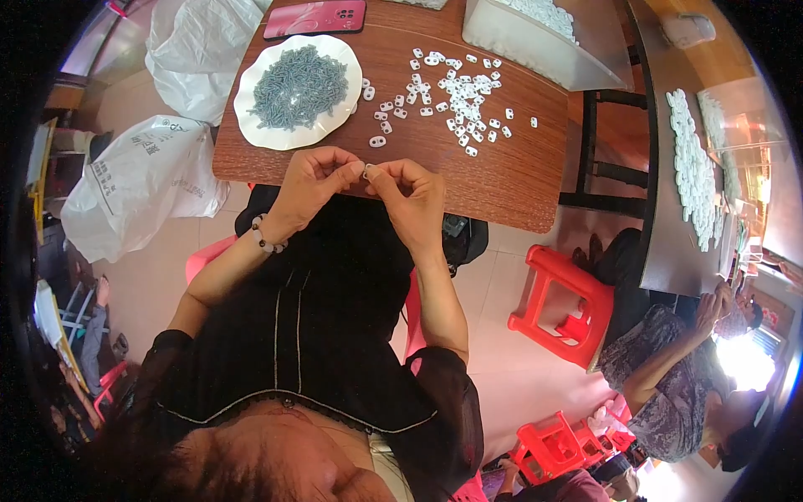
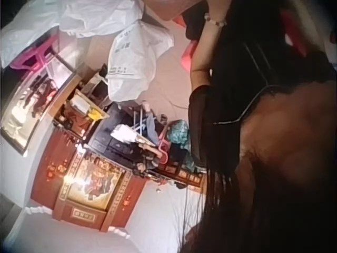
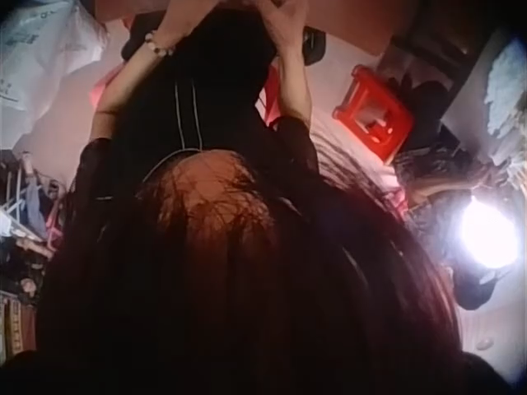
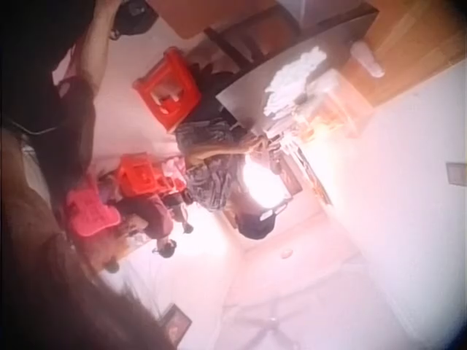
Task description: Assembling small white plastic components by inserting tiny grey beads into them by hand.
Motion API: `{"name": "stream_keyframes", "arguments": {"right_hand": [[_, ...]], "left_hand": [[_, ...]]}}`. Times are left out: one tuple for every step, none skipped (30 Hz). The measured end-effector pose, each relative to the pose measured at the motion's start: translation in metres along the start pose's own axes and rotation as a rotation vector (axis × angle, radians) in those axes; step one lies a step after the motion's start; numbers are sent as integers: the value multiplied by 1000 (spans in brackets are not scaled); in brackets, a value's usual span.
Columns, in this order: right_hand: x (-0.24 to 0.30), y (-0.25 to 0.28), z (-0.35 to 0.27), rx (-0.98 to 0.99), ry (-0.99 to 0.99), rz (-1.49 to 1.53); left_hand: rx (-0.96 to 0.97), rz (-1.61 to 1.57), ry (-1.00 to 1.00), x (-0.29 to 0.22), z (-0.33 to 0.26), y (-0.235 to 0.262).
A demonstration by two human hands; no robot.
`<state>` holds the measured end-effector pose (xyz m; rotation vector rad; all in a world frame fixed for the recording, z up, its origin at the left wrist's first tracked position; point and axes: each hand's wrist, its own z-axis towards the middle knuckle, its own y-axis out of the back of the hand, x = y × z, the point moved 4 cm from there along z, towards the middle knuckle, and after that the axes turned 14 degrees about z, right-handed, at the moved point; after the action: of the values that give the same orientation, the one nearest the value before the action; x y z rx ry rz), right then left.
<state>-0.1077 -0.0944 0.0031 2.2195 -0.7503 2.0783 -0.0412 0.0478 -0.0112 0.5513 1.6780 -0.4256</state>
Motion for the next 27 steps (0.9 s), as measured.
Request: {"name": "stream_keyframes", "arguments": {"right_hand": [[0,-1,0,1,-4,-2],[0,-1,0,2,-7,-4],[0,-2,-1,1,-8,-4],[0,-2,-1,-6,-9,4],[-1,-2,-1,-14,-11,12],[-2,-3,-1,-13,-11,12],[-3,-3,-2,-16,-10,23],[-3,-3,-2,-19,-9,34],[-4,-3,-1,-18,-10,34],[-4,-3,-1,-17,-23,28],[-5,-2,-1,-15,-35,21],[-6,-2,0,-15,-36,21],[-6,-1,0,-12,-35,27],[-6,-1,0,-9,-34,34],[-6,-2,0,-9,-33,34],[-4,-2,0,-17,-28,51],[-3,-3,0,-25,-23,67],[-1,-3,0,-25,-23,67],[1,-1,0,-37,-24,49],[2,0,0,-48,-25,31],[1,0,0,-48,-26,32],[0,1,0,-47,-10,24],[0,2,0,-46,5,16],[1,1,0,-45,5,16],[1,1,0,-39,-15,28],[1,0,-1,-34,-35,39],[1,0,-1,-34,-35,39]], "left_hand": [[-1,0,0,1,0,0],[2,1,9,2,0,1],[6,2,17,3,0,1],[6,1,17,2,0,0],[4,-22,16,1,-1,0],[2,-45,14,0,-1,-1],[1,-45,14,0,-1,0],[2,-45,20,2,-1,0],[3,-46,28,4,-1,0],[2,-46,28,5,-1,0],[0,-43,35,6,-1,1],[-2,-40,42,7,0,1],[-1,-40,42,7,0,0],[-3,-66,50,7,0,0],[-5,-92,58,7,0,0],[-5,-92,58,6,0,0],[2,-134,82,5,-1,-1],[8,-176,106,5,-2,-1],[7,-175,107,6,-1,0],[-3,-165,103,8,-1,2],[-12,-154,99,9,0,4],[-13,-154,100,10,-1,5],[-22,-145,92,10,-1,6],[-31,-137,83,9,-1,7],[-32,-137,83,9,-2,7],[-40,-135,87,9,-2,6],[-47,-133,90,8,-3,6]]}}
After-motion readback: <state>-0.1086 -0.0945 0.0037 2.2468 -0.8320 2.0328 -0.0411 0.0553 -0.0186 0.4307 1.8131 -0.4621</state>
